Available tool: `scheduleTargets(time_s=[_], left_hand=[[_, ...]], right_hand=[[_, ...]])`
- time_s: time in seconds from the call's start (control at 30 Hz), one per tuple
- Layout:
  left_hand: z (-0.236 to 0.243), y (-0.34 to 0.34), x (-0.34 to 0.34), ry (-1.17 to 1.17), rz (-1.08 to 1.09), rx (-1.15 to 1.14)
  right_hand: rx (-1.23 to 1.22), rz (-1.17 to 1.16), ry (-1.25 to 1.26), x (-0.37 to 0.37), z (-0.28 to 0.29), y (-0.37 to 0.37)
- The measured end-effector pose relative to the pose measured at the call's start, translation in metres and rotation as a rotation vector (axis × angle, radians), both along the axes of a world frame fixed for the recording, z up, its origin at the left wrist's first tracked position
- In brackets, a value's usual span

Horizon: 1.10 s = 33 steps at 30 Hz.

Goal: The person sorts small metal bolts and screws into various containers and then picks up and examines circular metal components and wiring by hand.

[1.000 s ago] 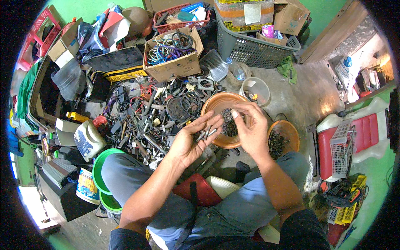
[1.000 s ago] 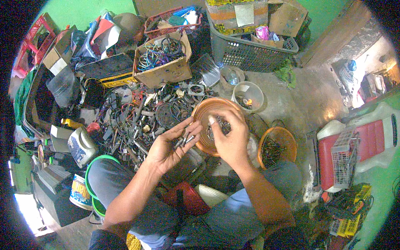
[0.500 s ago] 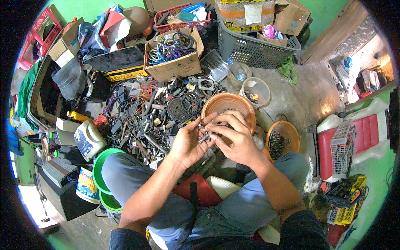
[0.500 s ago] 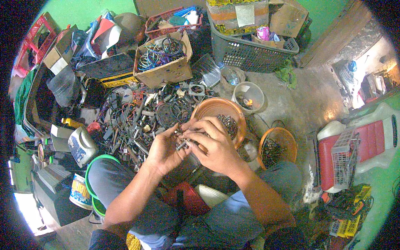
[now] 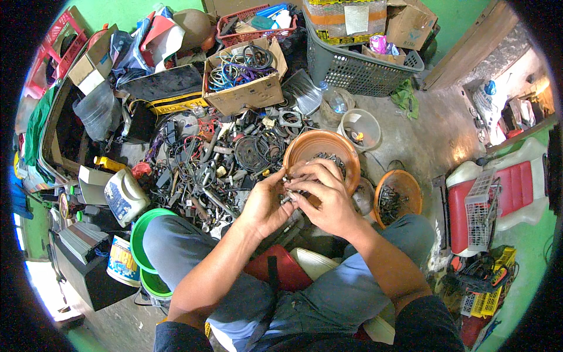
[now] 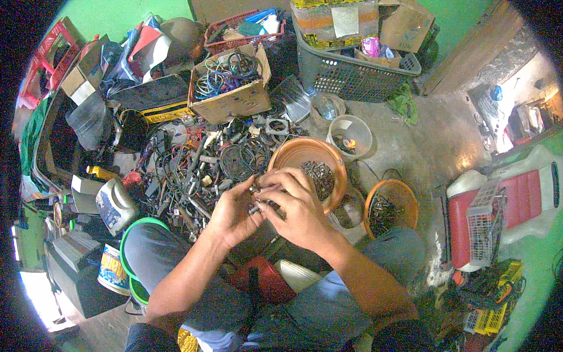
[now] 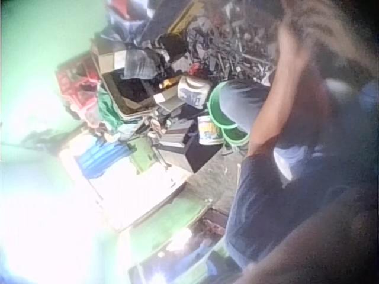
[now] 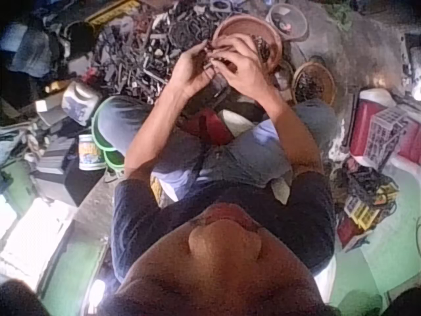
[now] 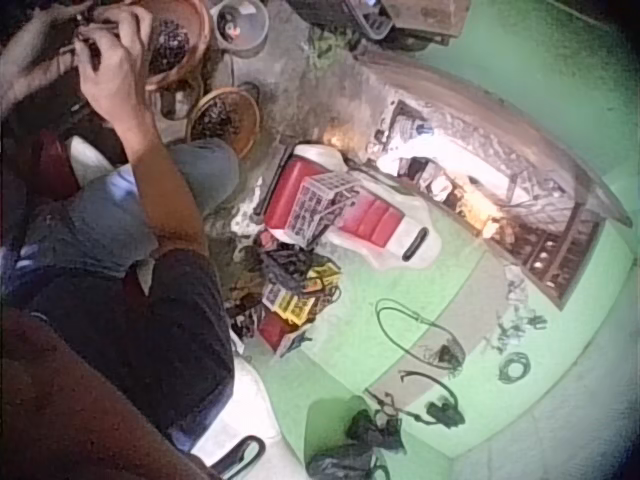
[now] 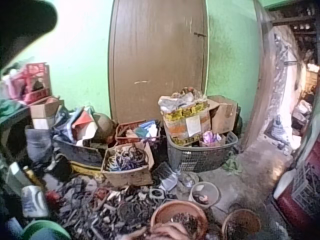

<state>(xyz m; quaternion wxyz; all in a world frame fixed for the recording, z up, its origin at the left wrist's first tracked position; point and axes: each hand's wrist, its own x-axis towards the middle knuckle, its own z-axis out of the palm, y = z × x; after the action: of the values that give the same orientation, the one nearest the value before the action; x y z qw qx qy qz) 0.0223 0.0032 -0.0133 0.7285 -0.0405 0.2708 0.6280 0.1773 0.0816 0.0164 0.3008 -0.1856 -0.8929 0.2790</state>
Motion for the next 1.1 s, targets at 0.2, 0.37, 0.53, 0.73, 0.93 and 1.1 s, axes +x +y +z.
scheduleTargets(time_s=[0.2,0.37,0.53,0.73,0.93,1.1], left_hand=[[-0.004,0.001,0.004,0.063,0.011,-0.068],[0.005,0.002,0.007,0.102,-0.006,-0.096],[0.0,-0.001,0.005,0.128,-0.048,-0.122],[0.001,0.004,0.006,0.081,0.011,-0.077],[-0.001,0.004,0.002,-0.021,-0.02,-0.011],[0.013,0.006,0.004,0.0,-0.013,-0.004]], right_hand=[[-0.101,-0.058,-0.014,-0.002,-0.004,-0.001],[-0.149,-0.103,-0.049,-0.001,-0.008,0.0],[-0.186,-0.124,-0.139,0.0,-0.001,-0.003],[-0.206,-0.118,0.033,-0.002,-0.007,0.002],[-0.213,-0.182,0.207,0.001,0.002,0.009],[-0.188,-0.263,0.24,0.006,0.007,0.012]])
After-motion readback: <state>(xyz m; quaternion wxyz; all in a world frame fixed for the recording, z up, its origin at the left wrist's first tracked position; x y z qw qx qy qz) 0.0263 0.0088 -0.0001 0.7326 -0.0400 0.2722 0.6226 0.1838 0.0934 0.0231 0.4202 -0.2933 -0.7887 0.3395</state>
